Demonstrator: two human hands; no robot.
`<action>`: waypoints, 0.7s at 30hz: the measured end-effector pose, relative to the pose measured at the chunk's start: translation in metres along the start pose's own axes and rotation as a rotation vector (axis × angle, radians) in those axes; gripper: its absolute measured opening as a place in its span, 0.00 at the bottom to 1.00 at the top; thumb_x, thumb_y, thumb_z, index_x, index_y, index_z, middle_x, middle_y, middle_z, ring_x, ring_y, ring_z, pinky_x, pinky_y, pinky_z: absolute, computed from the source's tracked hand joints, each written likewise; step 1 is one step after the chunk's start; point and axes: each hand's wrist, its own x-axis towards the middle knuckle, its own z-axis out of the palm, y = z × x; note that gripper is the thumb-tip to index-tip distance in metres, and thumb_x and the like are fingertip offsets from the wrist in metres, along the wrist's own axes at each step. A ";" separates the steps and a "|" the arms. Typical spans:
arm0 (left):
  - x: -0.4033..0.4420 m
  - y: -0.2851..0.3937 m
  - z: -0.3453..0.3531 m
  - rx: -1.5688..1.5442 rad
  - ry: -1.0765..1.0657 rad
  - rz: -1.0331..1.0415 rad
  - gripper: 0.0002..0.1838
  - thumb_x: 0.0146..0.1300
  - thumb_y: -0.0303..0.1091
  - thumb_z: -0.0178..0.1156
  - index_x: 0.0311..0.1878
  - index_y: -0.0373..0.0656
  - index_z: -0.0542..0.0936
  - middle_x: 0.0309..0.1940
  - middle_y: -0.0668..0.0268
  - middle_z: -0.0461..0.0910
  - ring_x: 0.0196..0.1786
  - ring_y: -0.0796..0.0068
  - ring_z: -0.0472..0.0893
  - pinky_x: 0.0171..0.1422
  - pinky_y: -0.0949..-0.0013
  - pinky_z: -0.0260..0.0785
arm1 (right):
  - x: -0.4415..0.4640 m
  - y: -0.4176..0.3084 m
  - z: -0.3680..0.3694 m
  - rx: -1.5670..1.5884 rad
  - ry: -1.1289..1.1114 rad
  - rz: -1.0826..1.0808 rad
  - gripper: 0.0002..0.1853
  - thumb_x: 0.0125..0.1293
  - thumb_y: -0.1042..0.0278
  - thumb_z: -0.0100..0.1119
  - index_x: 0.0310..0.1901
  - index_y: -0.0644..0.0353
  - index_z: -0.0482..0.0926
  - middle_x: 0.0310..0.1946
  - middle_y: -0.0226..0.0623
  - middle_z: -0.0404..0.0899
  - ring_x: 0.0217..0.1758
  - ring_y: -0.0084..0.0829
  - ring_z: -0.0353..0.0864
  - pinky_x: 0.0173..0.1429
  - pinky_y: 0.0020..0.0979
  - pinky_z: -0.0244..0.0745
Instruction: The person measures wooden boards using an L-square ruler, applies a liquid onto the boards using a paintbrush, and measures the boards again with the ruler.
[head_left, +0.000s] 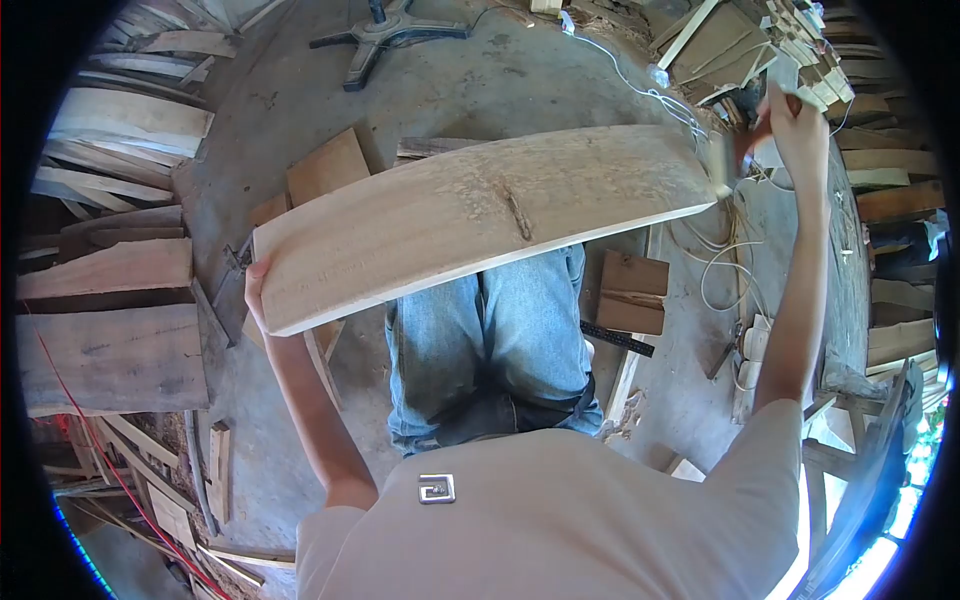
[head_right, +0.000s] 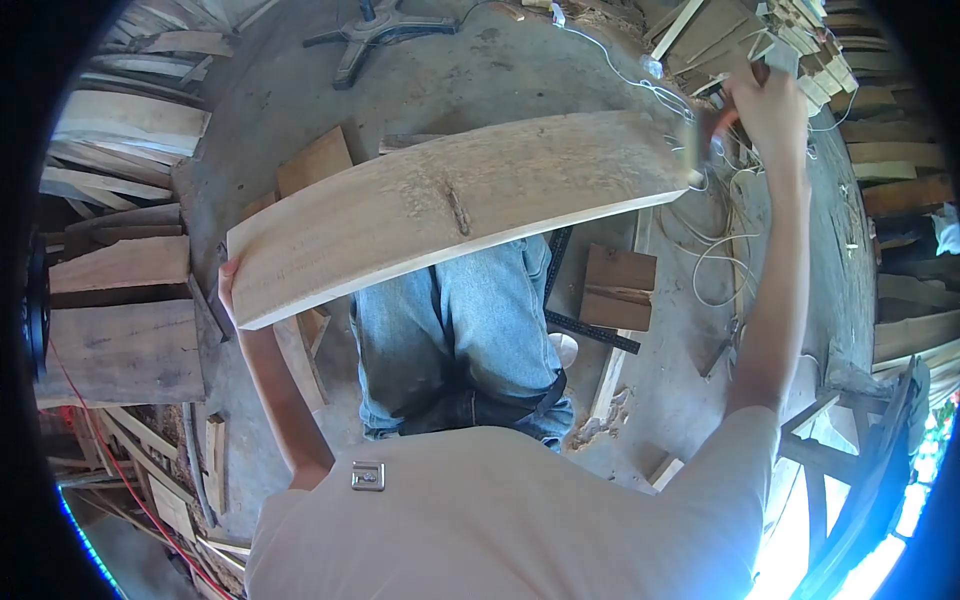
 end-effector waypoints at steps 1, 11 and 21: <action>0.001 0.002 0.000 0.014 0.004 -0.044 0.24 0.52 0.42 0.48 0.49 0.35 0.69 0.43 0.56 0.74 0.44 0.63 0.74 0.49 0.63 0.66 | -0.006 -0.026 -0.004 0.139 0.053 -0.088 0.21 0.58 0.50 0.46 0.26 0.61 0.79 0.22 0.40 0.78 0.26 0.32 0.77 0.37 0.29 0.69; -0.001 0.003 0.008 -0.044 -0.127 -0.029 0.28 0.51 0.42 0.49 0.54 0.34 0.65 0.48 0.53 0.71 0.49 0.59 0.72 0.54 0.60 0.64 | -0.117 -0.277 0.035 1.226 -0.577 -0.510 0.22 0.61 0.57 0.46 0.15 0.63 0.75 0.09 0.39 0.71 0.12 0.29 0.73 0.20 0.32 0.71; -0.002 -0.002 -0.002 -0.139 -0.305 -0.108 0.30 0.51 0.44 0.49 0.54 0.33 0.64 0.49 0.52 0.70 0.50 0.59 0.72 0.54 0.60 0.64 | -0.128 -0.230 0.084 1.239 -0.762 -0.200 0.24 0.60 0.46 0.45 0.24 0.60 0.79 0.13 0.32 0.74 0.13 0.19 0.69 0.16 0.21 0.61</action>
